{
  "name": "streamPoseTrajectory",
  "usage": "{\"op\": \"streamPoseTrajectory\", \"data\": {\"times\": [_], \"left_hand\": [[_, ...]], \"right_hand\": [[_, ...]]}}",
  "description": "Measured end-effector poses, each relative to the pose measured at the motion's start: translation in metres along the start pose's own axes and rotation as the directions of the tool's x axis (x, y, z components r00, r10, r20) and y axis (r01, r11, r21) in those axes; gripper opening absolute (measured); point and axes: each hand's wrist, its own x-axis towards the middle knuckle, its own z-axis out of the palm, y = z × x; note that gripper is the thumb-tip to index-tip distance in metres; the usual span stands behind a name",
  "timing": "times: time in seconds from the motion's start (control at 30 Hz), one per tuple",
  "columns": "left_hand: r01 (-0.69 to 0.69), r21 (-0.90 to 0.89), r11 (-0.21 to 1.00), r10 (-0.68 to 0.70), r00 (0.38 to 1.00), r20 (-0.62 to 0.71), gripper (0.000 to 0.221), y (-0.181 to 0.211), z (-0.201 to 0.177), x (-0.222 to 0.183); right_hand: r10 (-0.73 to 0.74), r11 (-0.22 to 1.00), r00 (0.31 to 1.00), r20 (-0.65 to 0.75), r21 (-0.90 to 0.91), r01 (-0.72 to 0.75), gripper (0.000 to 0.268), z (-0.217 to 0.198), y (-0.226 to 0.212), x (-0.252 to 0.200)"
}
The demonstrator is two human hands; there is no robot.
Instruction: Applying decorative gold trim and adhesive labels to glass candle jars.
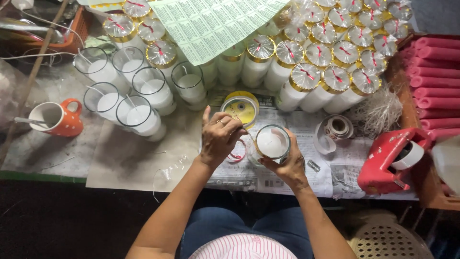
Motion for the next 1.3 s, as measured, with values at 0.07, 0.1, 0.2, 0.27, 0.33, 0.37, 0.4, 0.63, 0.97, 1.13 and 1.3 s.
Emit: {"op": "streamPoseTrajectory", "data": {"times": [0.07,0.1,0.2,0.27,0.33,0.37,0.4,0.63,0.97,1.13,1.3], "left_hand": [[0.019,-0.029,0.999,-0.019,1.0,0.006,0.02,0.004,0.006,0.002],[0.04,-0.053,0.998,-0.04,0.999,0.013,0.02,0.006,0.008,0.003],[0.079,-0.076,0.994,-0.078,0.997,0.026,0.021,0.009,0.014,0.002],[0.074,-0.083,0.994,-0.072,0.997,0.027,0.021,0.012,0.014,0.003],[0.069,-0.093,0.993,-0.066,0.997,0.029,0.021,0.012,0.014,0.004],[0.082,-0.085,0.993,-0.078,0.996,0.039,0.021,0.012,0.014,0.004],[0.095,-0.08,0.992,-0.091,0.994,0.052,0.021,0.012,0.014,0.003],[0.134,-0.122,0.983,-0.124,0.988,0.09,0.019,0.017,0.01,0.002],[0.147,-0.156,0.977,-0.148,0.989,0.008,0.019,0.027,0.006,0.0],[0.135,-0.131,0.982,-0.14,0.99,-0.029,0.02,0.03,0.007,0.0],[0.15,-0.128,0.98,-0.157,0.987,-0.044,0.019,0.033,0.008,-0.002]], "right_hand": [[-0.001,1.0,1.0,0.002,0.017,0.001,0.096,0.001,0.002,0.0],[-0.002,0.999,1.0,0.008,0.036,0.002,0.096,0.002,0.003,0.0],[0.01,0.998,1.0,0.021,0.058,-0.011,0.097,0.001,-0.001,0.001],[0.024,0.998,0.998,0.057,0.057,-0.027,0.098,-0.003,0.002,0.004],[0.039,0.998,0.995,0.091,0.053,-0.044,0.1,-0.011,0.002,0.005],[0.092,0.991,0.981,0.171,0.078,-0.107,0.107,-0.018,0.0,0.006],[0.147,0.98,0.957,0.249,0.096,-0.175,0.114,-0.025,-0.002,0.004],[0.147,0.887,0.988,0.055,-0.448,-0.107,0.053,-0.039,0.116,-0.029],[0.296,0.488,0.955,-0.032,-0.854,-0.18,0.053,-0.032,0.145,-0.029],[0.338,0.464,0.94,-0.045,-0.861,-0.208,0.049,-0.034,0.102,-0.027],[0.389,0.44,0.921,0.02,-0.882,-0.167,0.027,-0.023,0.12,-0.026]]}}
